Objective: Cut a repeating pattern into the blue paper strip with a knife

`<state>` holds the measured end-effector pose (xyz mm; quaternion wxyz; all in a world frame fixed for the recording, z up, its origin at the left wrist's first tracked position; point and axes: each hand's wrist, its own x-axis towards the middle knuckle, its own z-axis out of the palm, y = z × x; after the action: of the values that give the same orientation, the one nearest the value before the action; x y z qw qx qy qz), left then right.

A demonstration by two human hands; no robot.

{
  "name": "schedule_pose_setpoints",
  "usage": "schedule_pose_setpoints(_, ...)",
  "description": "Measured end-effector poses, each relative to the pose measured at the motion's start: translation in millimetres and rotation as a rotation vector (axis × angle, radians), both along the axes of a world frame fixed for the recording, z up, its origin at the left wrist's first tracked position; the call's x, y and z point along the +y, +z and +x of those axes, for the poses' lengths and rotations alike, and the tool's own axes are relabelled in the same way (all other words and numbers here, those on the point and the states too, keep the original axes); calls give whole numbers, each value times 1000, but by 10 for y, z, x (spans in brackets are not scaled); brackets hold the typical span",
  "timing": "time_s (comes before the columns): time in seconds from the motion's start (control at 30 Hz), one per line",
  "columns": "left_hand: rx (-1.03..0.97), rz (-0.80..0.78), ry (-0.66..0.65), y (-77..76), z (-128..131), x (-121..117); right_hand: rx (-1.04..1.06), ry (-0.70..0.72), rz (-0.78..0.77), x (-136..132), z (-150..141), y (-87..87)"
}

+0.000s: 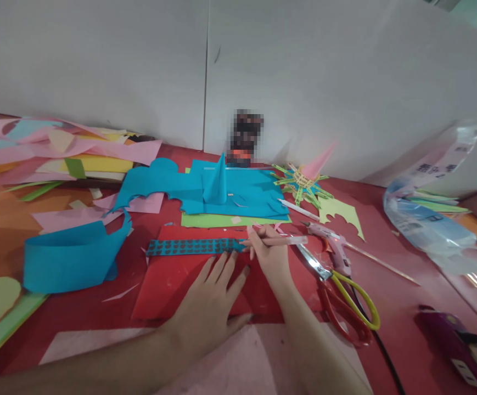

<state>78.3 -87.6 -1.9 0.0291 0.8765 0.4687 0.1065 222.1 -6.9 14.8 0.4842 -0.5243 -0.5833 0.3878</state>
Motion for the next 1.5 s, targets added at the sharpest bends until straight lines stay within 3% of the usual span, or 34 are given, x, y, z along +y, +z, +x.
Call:
schedule_pose_setpoints(0.3, 7, 11, -1, 7, -1, 6, -74, 6, 1, 17, 8, -73)
schedule_pose_setpoints(1.07, 18, 5, -8, 29, -1, 15, -77, 67, 1, 15, 23, -42)
schedule_pose_setpoints(1.3, 4, 13, 0, 7, -5, 7, -74, -11, 4, 17, 3, -54)
schedule_pose_setpoints(1.5, 3, 0, -7, 13, 0, 11, -45, 3, -25, 23, 17, -72)
